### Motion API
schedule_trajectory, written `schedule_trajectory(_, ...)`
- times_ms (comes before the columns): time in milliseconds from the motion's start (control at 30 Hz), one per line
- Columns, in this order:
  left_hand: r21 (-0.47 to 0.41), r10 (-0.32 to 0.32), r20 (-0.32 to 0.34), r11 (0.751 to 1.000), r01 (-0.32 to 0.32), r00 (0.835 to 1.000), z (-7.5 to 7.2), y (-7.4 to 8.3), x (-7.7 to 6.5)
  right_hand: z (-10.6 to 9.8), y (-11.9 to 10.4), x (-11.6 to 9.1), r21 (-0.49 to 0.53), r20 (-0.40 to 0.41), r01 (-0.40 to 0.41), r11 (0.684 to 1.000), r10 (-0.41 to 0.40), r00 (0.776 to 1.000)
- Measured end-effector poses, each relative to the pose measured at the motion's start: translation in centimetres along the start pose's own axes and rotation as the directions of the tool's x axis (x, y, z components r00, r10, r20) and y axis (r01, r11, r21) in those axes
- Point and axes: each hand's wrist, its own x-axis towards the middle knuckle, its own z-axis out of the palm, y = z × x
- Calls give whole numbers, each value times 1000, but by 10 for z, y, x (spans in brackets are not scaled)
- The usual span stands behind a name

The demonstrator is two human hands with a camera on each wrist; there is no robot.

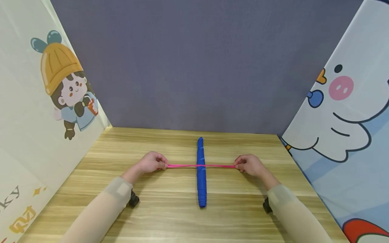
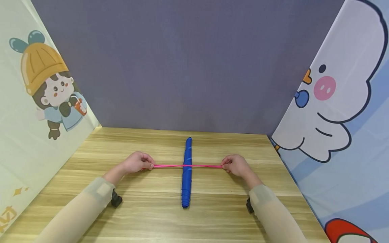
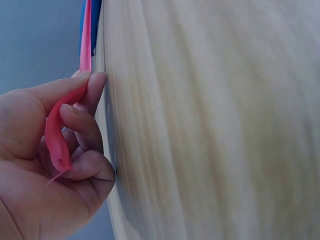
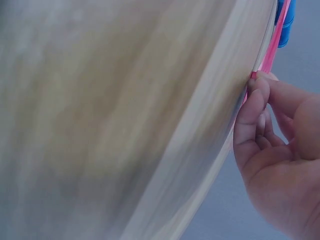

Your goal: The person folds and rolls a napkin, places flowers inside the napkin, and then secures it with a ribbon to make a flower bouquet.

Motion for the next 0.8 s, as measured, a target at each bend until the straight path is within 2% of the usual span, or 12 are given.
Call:
schedule_trajectory(300, -1, -28, 8, 1000, 28, 1000, -1, 0, 2, -1, -2, -1, 3, 0, -23, 1000, 23, 1000)
schedule_trajectory(433, 11, -32, 11, 999, 32, 999, -2, -1, 3, 0, -2, -2, 44, 5, -15, 999, 15, 1000)
schedule_trajectory(567, 0, -11, 16, 1000, 11, 1000, -1, -3, 2, 4, -4, -3, 103, 31, -33, 994, 30, 999)
schedule_trajectory(733, -21, 62, -1, 998, -62, 998, 4, -1, 4, 8, -6, -3, 157, 33, -52, 986, 47, 998)
schedule_trajectory(800, -27, 72, -10, 997, -72, 997, 6, 2, 6, 9, -6, -4, 161, 33, -50, 986, 45, 998)
